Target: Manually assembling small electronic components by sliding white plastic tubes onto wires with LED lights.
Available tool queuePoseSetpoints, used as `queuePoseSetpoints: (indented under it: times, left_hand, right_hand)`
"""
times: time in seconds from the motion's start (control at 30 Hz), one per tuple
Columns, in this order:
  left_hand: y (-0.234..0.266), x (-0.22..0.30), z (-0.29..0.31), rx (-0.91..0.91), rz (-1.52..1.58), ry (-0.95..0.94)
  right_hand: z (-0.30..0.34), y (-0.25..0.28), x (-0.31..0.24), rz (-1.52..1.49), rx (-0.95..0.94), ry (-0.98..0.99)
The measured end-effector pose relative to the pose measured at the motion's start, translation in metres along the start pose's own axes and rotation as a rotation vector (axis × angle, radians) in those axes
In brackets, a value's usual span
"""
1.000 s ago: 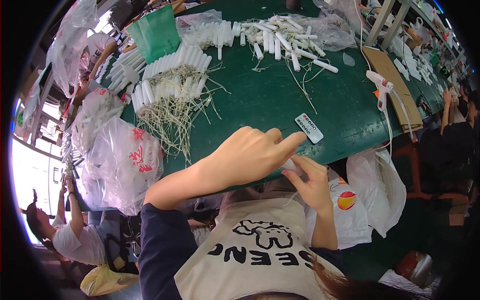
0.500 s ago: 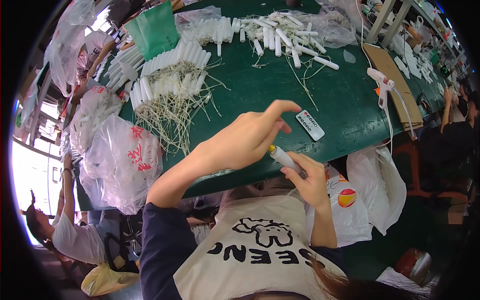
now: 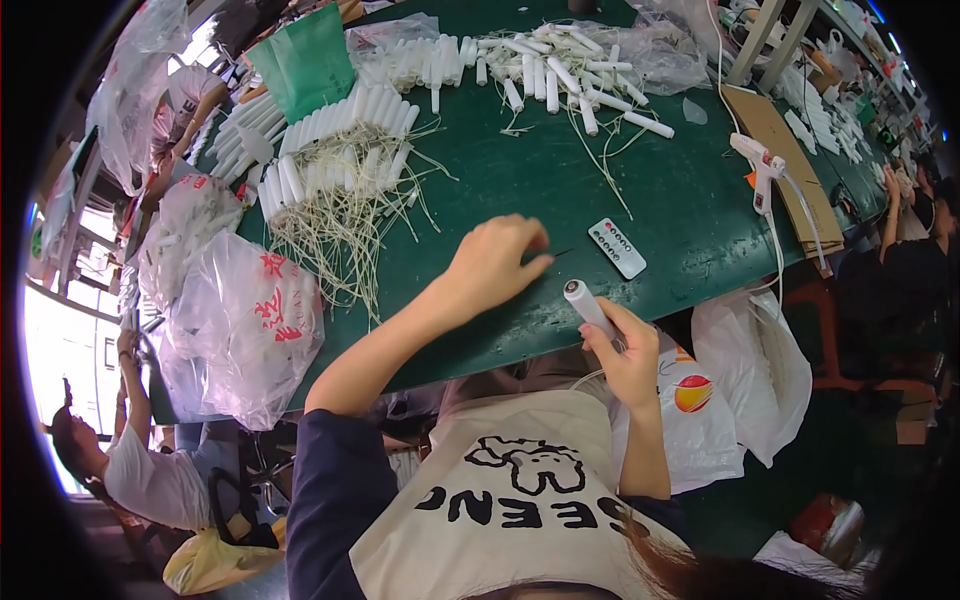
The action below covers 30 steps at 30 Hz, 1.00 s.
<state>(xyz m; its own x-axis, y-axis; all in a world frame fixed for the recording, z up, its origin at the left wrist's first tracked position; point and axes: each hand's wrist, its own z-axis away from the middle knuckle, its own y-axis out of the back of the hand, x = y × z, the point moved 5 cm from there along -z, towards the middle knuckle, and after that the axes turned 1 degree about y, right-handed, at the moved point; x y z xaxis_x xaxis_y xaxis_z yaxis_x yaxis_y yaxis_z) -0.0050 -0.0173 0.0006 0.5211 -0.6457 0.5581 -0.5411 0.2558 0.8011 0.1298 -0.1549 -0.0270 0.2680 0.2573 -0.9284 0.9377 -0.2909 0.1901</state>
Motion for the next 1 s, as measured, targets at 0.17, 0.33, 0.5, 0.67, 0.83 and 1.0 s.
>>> queuePoseSetpoints:
  times: [0.17,0.33,0.5,0.67,0.83,1.0]
  left_hand:
    - [-0.025,-0.011,0.005,-0.025,-0.126,-0.005]
    - [-0.014,-0.019,-0.001,-0.105,0.1,0.17]
    - [-0.006,0.007,0.005,-0.447,1.166,0.504]
    - [-0.008,0.026,0.013,-0.583,1.294,0.457]
    - [-0.013,0.029,0.014,-0.645,1.307,0.484]
    - [-0.014,0.03,0.016,-0.78,1.321,0.432]
  right_hand:
    - [0.001,0.003,-0.002,-0.017,0.02,-0.036]
    - [0.001,0.009,0.0,0.03,0.024,-0.056]
    - [0.0,0.014,0.005,0.006,0.036,-0.109]
    - [-0.001,0.01,-0.001,-0.021,0.015,-0.081]
    - [0.001,0.011,0.002,-0.023,0.007,-0.079]
    - [-0.001,0.011,0.0,-0.011,-0.072,-0.016]
